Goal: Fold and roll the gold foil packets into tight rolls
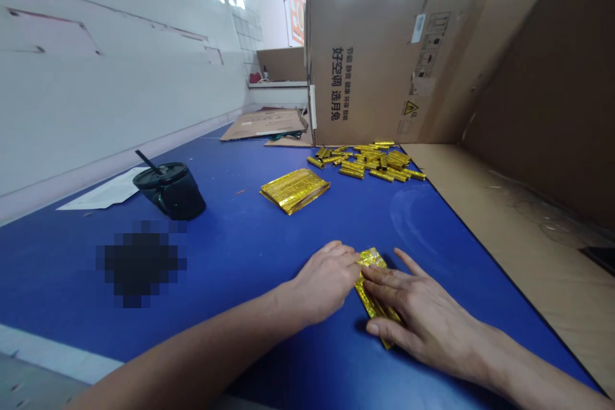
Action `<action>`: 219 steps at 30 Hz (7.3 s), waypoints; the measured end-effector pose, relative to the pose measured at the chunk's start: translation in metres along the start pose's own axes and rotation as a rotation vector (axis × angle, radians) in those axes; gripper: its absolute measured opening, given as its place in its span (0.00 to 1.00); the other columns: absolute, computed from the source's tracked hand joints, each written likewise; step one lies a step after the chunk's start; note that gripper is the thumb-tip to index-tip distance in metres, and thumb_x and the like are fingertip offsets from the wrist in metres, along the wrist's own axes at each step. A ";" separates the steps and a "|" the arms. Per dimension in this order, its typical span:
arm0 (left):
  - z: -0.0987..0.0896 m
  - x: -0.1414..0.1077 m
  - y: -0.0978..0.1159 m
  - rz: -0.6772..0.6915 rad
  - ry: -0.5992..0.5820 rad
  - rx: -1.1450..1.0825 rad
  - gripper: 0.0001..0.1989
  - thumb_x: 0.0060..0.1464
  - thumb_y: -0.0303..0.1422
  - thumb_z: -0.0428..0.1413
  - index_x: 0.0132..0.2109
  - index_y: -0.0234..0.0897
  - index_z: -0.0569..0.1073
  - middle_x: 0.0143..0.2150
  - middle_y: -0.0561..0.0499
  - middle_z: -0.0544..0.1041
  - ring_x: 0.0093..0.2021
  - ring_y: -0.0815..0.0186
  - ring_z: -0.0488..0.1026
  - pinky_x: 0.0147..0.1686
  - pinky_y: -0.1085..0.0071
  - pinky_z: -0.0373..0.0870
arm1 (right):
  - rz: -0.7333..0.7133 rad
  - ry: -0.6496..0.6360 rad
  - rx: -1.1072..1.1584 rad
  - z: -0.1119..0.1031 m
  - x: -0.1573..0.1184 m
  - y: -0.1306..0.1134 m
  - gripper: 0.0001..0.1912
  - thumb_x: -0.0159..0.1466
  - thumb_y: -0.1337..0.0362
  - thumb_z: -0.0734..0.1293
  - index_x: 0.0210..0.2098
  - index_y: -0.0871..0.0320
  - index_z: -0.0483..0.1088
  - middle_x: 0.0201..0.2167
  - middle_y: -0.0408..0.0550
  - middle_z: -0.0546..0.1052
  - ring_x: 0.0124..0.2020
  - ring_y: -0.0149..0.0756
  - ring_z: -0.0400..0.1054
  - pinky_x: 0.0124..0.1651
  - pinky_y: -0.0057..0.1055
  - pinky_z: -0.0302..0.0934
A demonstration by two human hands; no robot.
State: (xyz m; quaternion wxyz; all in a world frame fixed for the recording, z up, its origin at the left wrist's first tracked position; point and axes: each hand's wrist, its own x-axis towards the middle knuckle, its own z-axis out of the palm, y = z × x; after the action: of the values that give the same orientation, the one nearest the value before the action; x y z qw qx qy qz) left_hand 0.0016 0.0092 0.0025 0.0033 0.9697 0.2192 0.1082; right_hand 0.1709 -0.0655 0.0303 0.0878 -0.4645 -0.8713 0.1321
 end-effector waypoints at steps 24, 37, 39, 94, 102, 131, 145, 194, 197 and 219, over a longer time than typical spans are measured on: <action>0.003 0.000 0.000 -0.135 0.017 0.045 0.12 0.53 0.36 0.48 0.44 0.38 0.67 0.49 0.52 0.69 0.52 0.60 0.60 0.51 0.58 0.49 | 0.124 0.052 -0.292 0.013 0.004 0.034 0.29 0.60 0.50 0.53 0.54 0.61 0.58 0.56 0.55 0.58 0.58 0.49 0.43 0.54 0.58 0.36; 0.000 0.002 -0.001 -0.005 -0.060 0.028 0.13 0.54 0.28 0.44 0.46 0.37 0.66 0.47 0.48 0.70 0.48 0.65 0.65 0.45 0.68 0.58 | 0.054 -0.093 -0.130 0.000 0.001 0.029 0.28 0.62 0.50 0.50 0.57 0.58 0.51 0.57 0.53 0.56 0.58 0.42 0.47 0.57 0.53 0.34; -0.001 0.002 -0.003 -0.016 -0.078 0.007 0.13 0.55 0.29 0.44 0.47 0.38 0.66 0.47 0.48 0.70 0.48 0.65 0.65 0.45 0.69 0.59 | 0.062 -0.105 -0.121 -0.005 -0.001 0.032 0.27 0.62 0.50 0.50 0.57 0.55 0.52 0.57 0.52 0.56 0.57 0.42 0.48 0.57 0.54 0.33; -0.018 -0.004 -0.010 -0.037 -0.258 -0.243 0.32 0.49 0.45 0.49 0.58 0.37 0.50 0.60 0.41 0.53 0.59 0.58 0.47 0.54 0.55 0.44 | 0.102 -0.092 -0.079 -0.006 -0.006 0.046 0.36 0.56 0.44 0.55 0.59 0.56 0.46 0.59 0.54 0.51 0.58 0.47 0.45 0.57 0.54 0.33; -0.024 -0.008 -0.010 -0.034 -0.273 -0.222 0.35 0.46 0.44 0.52 0.59 0.39 0.49 0.60 0.44 0.53 0.59 0.57 0.48 0.54 0.54 0.45 | 0.100 -0.167 -0.026 -0.008 -0.011 0.056 0.52 0.44 0.44 0.66 0.60 0.52 0.37 0.60 0.52 0.46 0.59 0.50 0.37 0.57 0.54 0.33; -0.024 -0.008 -0.010 -0.062 -0.256 -0.164 0.43 0.41 0.52 0.52 0.59 0.36 0.46 0.60 0.43 0.50 0.61 0.54 0.40 0.55 0.51 0.36 | -0.169 0.044 -0.052 -0.008 -0.001 0.037 0.12 0.61 0.65 0.58 0.40 0.51 0.70 0.43 0.46 0.73 0.47 0.37 0.64 0.52 0.42 0.53; -0.020 -0.007 0.002 0.033 -0.115 -0.174 0.30 0.43 0.44 0.55 0.51 0.33 0.59 0.52 0.40 0.64 0.52 0.56 0.61 0.50 0.62 0.56 | 0.086 0.406 0.405 0.008 0.000 0.033 0.11 0.61 0.62 0.58 0.36 0.54 0.72 0.36 0.47 0.76 0.37 0.34 0.68 0.41 0.31 0.62; -0.005 -0.004 0.003 -0.189 -0.048 -0.284 0.16 0.51 0.28 0.44 0.47 0.30 0.63 0.49 0.41 0.67 0.50 0.58 0.63 0.47 0.62 0.61 | 0.227 0.193 0.580 0.007 0.004 0.043 0.07 0.56 0.62 0.63 0.33 0.57 0.69 0.32 0.44 0.73 0.35 0.34 0.66 0.40 0.32 0.59; -0.005 -0.004 0.004 -0.182 -0.052 -0.285 0.16 0.50 0.27 0.44 0.48 0.30 0.62 0.49 0.41 0.67 0.50 0.58 0.62 0.47 0.62 0.61 | 0.279 0.223 0.591 0.010 0.008 0.042 0.07 0.57 0.61 0.61 0.28 0.58 0.68 0.26 0.42 0.72 0.30 0.32 0.65 0.34 0.30 0.59; 0.003 -0.002 0.017 -0.257 0.011 -0.275 0.11 0.50 0.27 0.44 0.42 0.33 0.63 0.43 0.44 0.69 0.45 0.60 0.66 0.45 0.64 0.62 | 0.311 0.264 0.377 0.022 0.018 0.040 0.05 0.58 0.65 0.58 0.29 0.56 0.63 0.23 0.42 0.71 0.25 0.31 0.65 0.28 0.27 0.58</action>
State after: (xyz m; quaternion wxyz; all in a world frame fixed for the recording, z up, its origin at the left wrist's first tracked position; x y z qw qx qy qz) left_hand 0.0078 -0.0067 -0.0002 0.1486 0.9235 0.3244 0.1411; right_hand 0.1865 -0.0325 -0.0026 0.2641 -0.5814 -0.7305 0.2421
